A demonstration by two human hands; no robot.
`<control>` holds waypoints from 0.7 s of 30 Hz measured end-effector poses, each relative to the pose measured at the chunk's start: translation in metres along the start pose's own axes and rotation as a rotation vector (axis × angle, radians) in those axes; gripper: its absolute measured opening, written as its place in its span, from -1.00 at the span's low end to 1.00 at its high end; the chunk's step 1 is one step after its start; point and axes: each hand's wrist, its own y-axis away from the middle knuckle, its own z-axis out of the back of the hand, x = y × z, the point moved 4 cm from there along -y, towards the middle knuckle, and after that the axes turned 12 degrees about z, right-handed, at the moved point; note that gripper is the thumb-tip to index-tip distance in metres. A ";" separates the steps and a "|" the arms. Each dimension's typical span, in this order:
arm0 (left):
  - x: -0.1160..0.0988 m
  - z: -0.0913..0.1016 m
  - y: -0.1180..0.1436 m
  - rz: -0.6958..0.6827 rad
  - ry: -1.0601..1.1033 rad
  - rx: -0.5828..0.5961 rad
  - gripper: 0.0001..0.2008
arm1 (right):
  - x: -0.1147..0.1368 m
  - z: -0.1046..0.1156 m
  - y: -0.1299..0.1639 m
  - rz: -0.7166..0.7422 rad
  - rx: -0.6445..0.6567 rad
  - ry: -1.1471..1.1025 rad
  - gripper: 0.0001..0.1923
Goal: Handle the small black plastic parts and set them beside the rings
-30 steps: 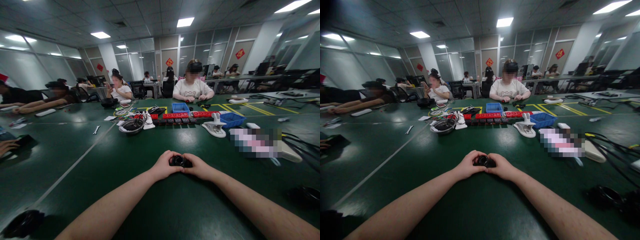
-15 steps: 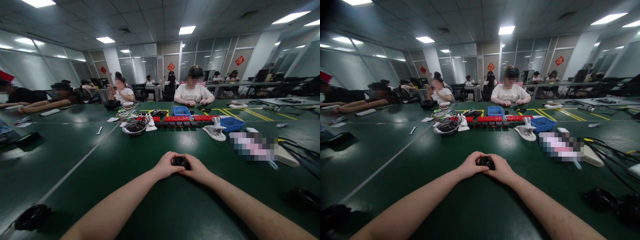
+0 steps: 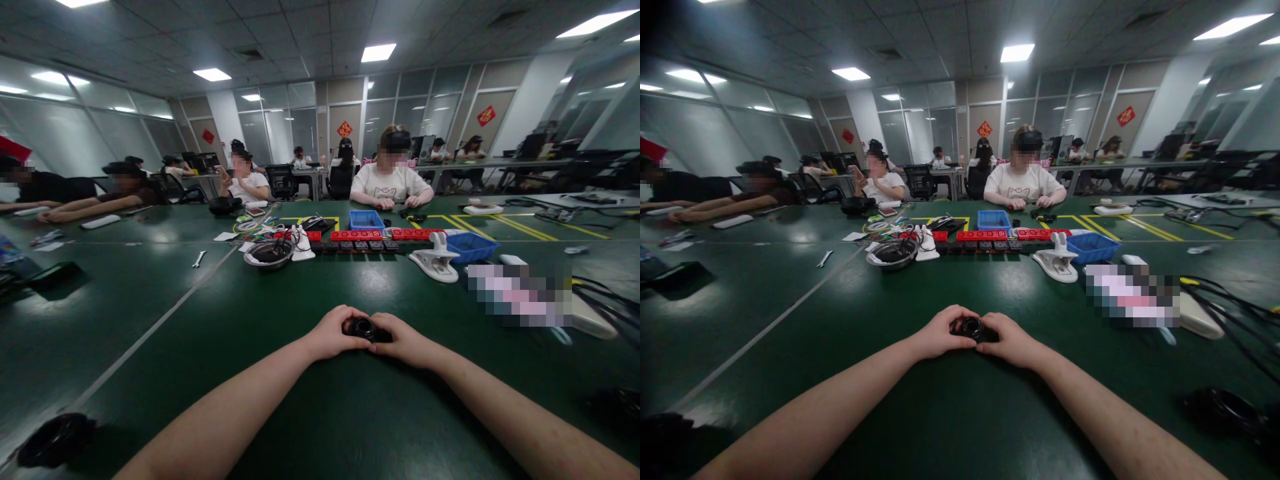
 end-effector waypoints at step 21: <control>-0.003 -0.006 0.001 0.091 0.060 -0.121 -0.57 | -0.006 -0.003 -0.001 -0.203 -0.085 0.021 -0.75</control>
